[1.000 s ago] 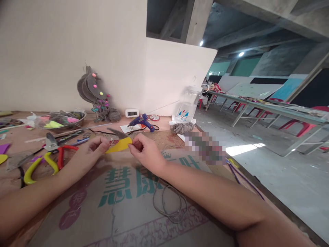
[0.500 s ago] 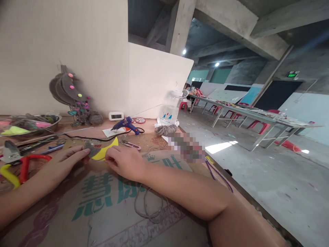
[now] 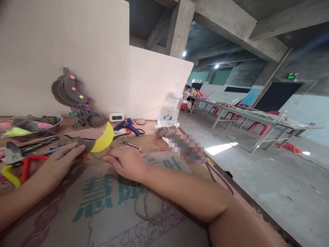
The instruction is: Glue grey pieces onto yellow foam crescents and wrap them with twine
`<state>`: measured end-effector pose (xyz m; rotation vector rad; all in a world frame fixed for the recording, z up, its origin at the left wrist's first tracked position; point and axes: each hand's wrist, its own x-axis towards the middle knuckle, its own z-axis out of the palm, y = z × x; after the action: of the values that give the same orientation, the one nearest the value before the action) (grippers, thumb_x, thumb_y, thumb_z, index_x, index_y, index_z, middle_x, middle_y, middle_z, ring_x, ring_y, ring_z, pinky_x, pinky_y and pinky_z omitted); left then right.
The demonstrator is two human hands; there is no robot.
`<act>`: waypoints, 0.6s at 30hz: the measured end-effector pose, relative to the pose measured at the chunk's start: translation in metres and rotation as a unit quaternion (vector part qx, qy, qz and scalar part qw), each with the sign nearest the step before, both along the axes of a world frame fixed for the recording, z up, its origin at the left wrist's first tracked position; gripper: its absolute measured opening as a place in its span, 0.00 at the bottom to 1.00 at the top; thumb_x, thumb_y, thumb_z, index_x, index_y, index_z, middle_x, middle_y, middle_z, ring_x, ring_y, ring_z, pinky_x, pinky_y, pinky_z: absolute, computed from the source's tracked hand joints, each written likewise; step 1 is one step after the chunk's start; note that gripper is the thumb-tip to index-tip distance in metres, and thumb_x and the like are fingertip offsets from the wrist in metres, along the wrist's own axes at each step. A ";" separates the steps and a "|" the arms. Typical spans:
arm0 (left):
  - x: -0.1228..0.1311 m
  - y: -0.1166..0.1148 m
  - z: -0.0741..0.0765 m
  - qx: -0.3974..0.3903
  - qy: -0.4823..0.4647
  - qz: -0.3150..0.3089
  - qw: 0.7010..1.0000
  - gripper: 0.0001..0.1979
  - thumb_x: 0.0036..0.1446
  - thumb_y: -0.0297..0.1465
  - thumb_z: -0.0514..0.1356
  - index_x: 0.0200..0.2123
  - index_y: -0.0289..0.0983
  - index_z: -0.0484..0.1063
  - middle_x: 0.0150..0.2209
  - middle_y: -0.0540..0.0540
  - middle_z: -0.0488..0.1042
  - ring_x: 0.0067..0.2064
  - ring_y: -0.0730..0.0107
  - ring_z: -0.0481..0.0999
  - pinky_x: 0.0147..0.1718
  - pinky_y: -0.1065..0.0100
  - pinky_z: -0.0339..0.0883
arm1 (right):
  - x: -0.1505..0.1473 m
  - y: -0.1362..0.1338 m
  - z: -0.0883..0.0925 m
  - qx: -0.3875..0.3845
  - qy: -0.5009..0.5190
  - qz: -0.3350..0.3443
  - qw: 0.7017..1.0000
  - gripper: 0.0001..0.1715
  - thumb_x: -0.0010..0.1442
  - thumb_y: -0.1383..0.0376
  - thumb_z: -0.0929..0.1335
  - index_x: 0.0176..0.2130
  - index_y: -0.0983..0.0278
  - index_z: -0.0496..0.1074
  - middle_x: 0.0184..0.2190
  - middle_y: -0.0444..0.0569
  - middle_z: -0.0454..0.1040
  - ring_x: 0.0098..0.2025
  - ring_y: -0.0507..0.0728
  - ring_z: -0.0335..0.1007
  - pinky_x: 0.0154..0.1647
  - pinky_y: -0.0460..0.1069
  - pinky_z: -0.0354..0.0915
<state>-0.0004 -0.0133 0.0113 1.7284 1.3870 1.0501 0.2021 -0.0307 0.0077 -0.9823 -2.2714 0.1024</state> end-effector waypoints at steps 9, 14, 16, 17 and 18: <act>0.001 -0.002 0.001 -0.005 0.031 -0.020 0.999 0.15 0.52 0.42 0.51 0.21 0.38 0.61 0.20 0.54 0.61 0.26 0.71 0.62 0.24 0.72 0.54 | 0.001 0.017 -0.010 -0.186 0.257 -0.052 0.947 0.16 0.61 0.56 0.60 0.44 0.64 0.65 0.27 0.42 0.63 0.27 0.49 0.57 0.29 0.44 0.56; 0.000 0.001 -0.008 0.009 0.061 -0.062 0.996 0.17 0.55 0.44 0.51 0.23 0.38 0.61 0.20 0.55 0.57 0.25 0.73 0.59 0.23 0.74 0.52 | 0.001 0.022 -0.012 -0.228 0.284 -0.058 0.929 0.11 0.57 0.58 0.62 0.30 0.64 0.63 0.22 0.40 0.59 0.24 0.48 0.54 0.24 0.43 0.54; 0.000 0.003 -0.009 0.007 0.065 -0.056 0.996 0.18 0.54 0.46 0.51 0.22 0.38 0.59 0.19 0.55 0.55 0.24 0.74 0.57 0.21 0.74 0.51 | 0.001 0.021 -0.010 -0.235 0.276 -0.062 0.930 0.12 0.57 0.57 0.62 0.28 0.63 0.62 0.21 0.40 0.59 0.23 0.48 0.54 0.23 0.43 0.53; -0.001 0.003 -0.009 0.008 0.067 -0.052 0.996 0.19 0.53 0.47 0.51 0.22 0.38 0.59 0.19 0.55 0.54 0.23 0.74 0.57 0.20 0.74 0.51 | 0.001 0.020 -0.009 -0.235 0.271 -0.062 0.931 0.13 0.57 0.56 0.62 0.28 0.63 0.61 0.21 0.39 0.59 0.22 0.48 0.54 0.22 0.44 0.53; -0.001 0.004 -0.009 0.009 0.069 -0.049 0.996 0.19 0.53 0.47 0.52 0.21 0.38 0.59 0.19 0.55 0.55 0.23 0.74 0.57 0.20 0.74 0.51 | 0.001 0.019 -0.008 -0.234 0.266 -0.062 0.933 0.14 0.57 0.56 0.62 0.27 0.63 0.61 0.20 0.39 0.59 0.22 0.48 0.54 0.22 0.44 0.53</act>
<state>-0.0012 -0.0094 0.0020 1.8924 1.3651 0.9060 0.2033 -0.0113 -0.0007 -1.1608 -1.7054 0.7897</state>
